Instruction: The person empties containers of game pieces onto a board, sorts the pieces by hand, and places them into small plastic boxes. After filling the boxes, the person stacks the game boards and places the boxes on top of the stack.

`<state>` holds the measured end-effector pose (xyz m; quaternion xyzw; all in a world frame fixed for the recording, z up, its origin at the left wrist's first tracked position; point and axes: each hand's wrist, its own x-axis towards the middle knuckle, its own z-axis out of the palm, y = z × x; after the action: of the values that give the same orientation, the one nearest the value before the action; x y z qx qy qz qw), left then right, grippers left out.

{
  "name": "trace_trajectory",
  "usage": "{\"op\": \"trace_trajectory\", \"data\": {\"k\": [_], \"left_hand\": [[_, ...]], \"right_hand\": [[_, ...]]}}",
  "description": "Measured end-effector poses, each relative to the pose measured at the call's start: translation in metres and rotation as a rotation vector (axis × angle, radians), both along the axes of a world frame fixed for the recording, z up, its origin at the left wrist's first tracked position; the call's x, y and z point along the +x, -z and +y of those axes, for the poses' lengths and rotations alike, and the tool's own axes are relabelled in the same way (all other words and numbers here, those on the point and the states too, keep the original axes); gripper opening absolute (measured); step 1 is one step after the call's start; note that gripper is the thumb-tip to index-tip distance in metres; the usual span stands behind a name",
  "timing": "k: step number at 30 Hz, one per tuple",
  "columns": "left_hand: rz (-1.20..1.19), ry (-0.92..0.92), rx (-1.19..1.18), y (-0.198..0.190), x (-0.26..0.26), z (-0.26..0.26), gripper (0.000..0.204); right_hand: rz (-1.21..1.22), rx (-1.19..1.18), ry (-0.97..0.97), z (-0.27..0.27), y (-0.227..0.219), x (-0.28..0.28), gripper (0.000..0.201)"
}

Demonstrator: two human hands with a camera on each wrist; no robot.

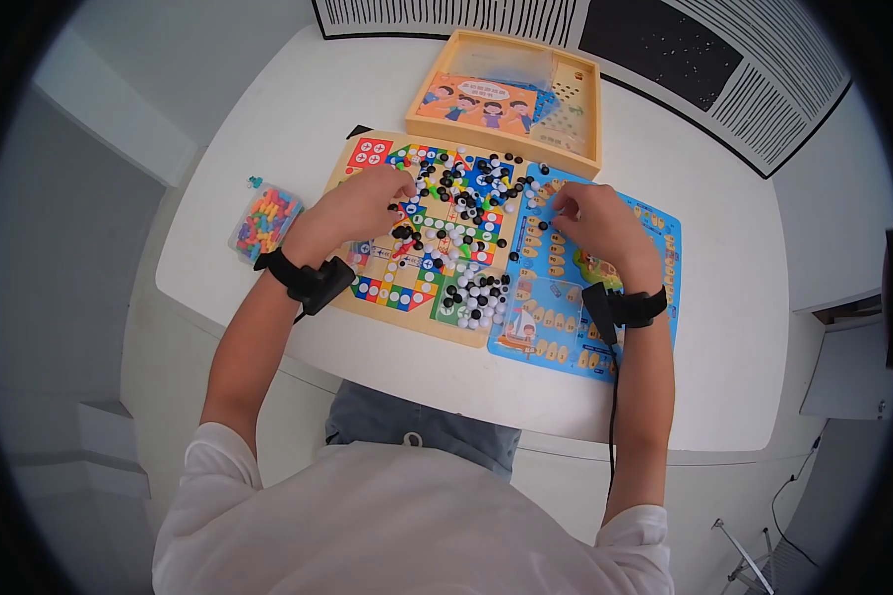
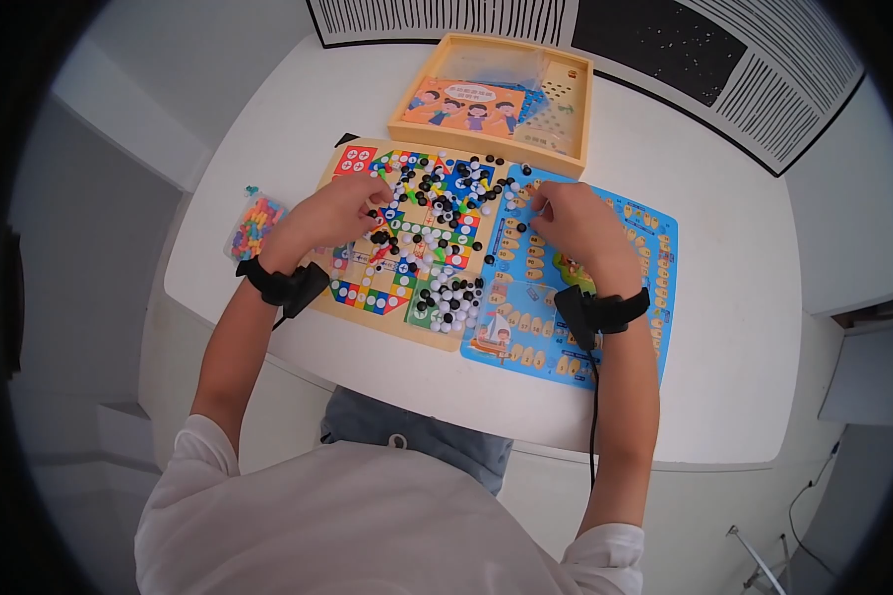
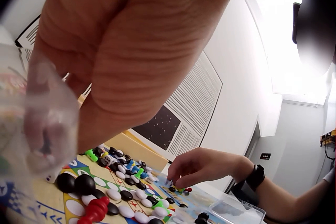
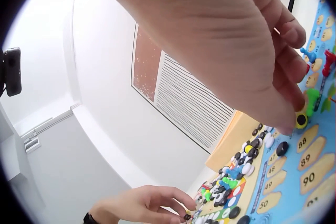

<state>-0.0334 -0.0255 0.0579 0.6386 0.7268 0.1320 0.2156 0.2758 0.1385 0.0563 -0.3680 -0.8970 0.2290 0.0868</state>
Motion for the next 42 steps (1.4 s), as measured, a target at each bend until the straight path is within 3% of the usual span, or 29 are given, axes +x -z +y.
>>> {"op": "trace_trajectory", "data": {"k": [6,9,11,14,18,26,35,38,42], "left_hand": [[0.001,0.012,-0.013,-0.001,0.000,0.000,0.032],[0.022,0.007,-0.031,-0.005,0.003,-0.001,0.031],[0.003,0.004,-0.014,-0.001,0.000,-0.002,0.031],[0.002,0.007,-0.012,-0.002,0.001,0.000,0.031],[0.021,0.005,-0.017,-0.004,0.003,-0.001,0.031],[0.023,0.009,-0.002,-0.005,0.005,-0.002,0.030],[0.022,-0.024,0.034,-0.004,0.004,-0.004,0.027],[0.022,-0.026,0.044,-0.003,0.003,-0.004,0.027],[0.062,0.011,0.064,0.000,0.001,-0.003,0.027]], "right_hand": [[-0.034,0.002,-0.006,0.001,0.002,-0.002,0.022],[0.158,-0.008,0.007,0.017,-0.002,0.011,0.018],[0.187,-0.061,0.179,0.023,-0.018,0.023,0.019],[0.210,-0.113,0.256,0.035,-0.015,0.036,0.019],[0.271,-0.177,0.235,0.046,0.001,0.040,0.020],[0.202,0.065,0.158,0.055,0.018,0.046,0.017],[0.091,-0.126,0.202,0.051,0.010,0.043,0.013],[0.121,0.062,0.150,0.045,0.002,0.048,0.015],[0.043,0.027,0.164,0.035,-0.015,0.048,0.022]]}}
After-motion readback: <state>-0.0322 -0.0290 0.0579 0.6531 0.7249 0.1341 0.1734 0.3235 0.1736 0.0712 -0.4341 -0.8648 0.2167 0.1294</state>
